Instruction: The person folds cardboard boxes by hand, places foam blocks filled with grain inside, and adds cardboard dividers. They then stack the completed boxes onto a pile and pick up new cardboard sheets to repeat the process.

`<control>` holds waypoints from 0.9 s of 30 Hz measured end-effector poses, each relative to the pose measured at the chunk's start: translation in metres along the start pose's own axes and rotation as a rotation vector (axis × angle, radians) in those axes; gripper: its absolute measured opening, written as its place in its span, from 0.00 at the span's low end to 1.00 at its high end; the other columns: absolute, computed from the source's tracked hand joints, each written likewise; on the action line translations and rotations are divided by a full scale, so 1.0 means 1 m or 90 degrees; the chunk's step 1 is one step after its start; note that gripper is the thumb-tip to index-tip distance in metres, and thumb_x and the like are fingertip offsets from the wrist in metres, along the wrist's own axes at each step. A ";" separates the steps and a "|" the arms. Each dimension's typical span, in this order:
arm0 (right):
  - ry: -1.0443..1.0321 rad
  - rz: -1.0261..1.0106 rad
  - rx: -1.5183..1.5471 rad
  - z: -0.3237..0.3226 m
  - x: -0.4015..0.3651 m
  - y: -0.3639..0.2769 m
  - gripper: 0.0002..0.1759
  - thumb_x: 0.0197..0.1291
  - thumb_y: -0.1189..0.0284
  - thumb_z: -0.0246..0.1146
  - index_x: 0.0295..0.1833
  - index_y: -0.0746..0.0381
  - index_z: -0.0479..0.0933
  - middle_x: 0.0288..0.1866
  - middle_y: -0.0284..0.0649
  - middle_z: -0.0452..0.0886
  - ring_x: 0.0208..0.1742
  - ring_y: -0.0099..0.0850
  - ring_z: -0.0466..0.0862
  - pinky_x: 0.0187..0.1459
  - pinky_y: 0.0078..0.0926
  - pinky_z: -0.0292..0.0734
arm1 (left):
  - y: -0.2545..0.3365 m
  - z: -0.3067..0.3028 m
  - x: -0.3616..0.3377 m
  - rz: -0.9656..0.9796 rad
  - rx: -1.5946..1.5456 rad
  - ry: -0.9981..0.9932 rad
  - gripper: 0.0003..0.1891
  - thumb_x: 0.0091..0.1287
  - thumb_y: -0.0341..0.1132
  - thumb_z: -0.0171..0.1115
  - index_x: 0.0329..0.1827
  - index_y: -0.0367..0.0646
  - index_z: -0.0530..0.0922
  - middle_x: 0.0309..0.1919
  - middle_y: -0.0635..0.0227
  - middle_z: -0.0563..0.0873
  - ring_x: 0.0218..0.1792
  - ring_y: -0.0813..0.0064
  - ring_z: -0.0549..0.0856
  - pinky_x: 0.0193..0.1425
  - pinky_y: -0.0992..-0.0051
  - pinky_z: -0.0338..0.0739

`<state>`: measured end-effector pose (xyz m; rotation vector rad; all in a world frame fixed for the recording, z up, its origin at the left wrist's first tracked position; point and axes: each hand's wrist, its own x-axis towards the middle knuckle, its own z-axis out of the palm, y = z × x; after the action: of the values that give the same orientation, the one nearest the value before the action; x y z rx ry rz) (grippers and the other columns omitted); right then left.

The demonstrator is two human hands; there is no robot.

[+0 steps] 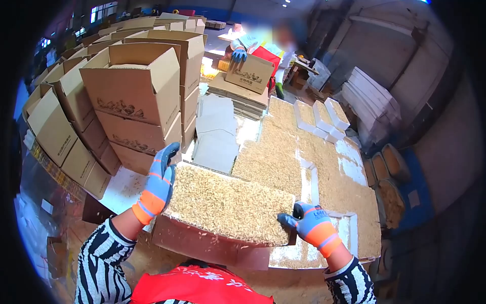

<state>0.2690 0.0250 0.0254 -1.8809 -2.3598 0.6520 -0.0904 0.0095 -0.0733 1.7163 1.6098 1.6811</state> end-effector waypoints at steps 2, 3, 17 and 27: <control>-0.057 0.005 -0.124 -0.006 0.006 -0.011 0.32 0.54 0.42 0.65 0.41 0.64 0.82 0.35 0.52 0.84 0.38 0.47 0.84 0.41 0.39 0.77 | 0.026 -0.010 0.004 0.172 0.255 0.023 0.21 0.57 0.22 0.57 0.56 0.44 0.76 0.48 0.56 0.79 0.50 0.54 0.78 0.61 0.62 0.68; -0.088 0.005 -0.188 -0.006 0.010 -0.010 0.32 0.54 0.41 0.65 0.41 0.63 0.82 0.36 0.52 0.85 0.40 0.48 0.85 0.42 0.40 0.77 | 0.040 -0.017 0.005 0.224 0.289 -0.020 0.19 0.57 0.24 0.59 0.53 0.44 0.77 0.45 0.57 0.79 0.49 0.55 0.78 0.58 0.61 0.69; -0.227 -0.099 0.385 0.082 0.310 0.064 0.16 0.59 0.59 0.68 0.41 0.61 0.80 0.29 0.35 0.83 0.26 0.25 0.84 0.25 0.20 0.76 | 0.068 0.017 0.005 0.147 0.746 -0.742 0.14 0.54 0.50 0.66 0.31 0.50 0.78 0.30 0.69 0.79 0.39 0.67 0.79 0.46 0.67 0.70; -0.064 0.061 0.266 0.264 0.401 -0.012 0.72 0.38 0.44 0.76 0.76 0.70 0.40 0.73 0.55 0.63 0.70 0.47 0.70 0.66 0.35 0.69 | 0.123 0.014 0.008 0.062 0.645 -0.423 0.14 0.59 0.43 0.67 0.44 0.46 0.79 0.42 0.67 0.82 0.45 0.65 0.80 0.51 0.65 0.72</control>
<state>0.0759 0.3247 -0.2970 -1.8110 -1.9883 1.1676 -0.0188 -0.0218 0.0231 2.3991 2.1237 0.1036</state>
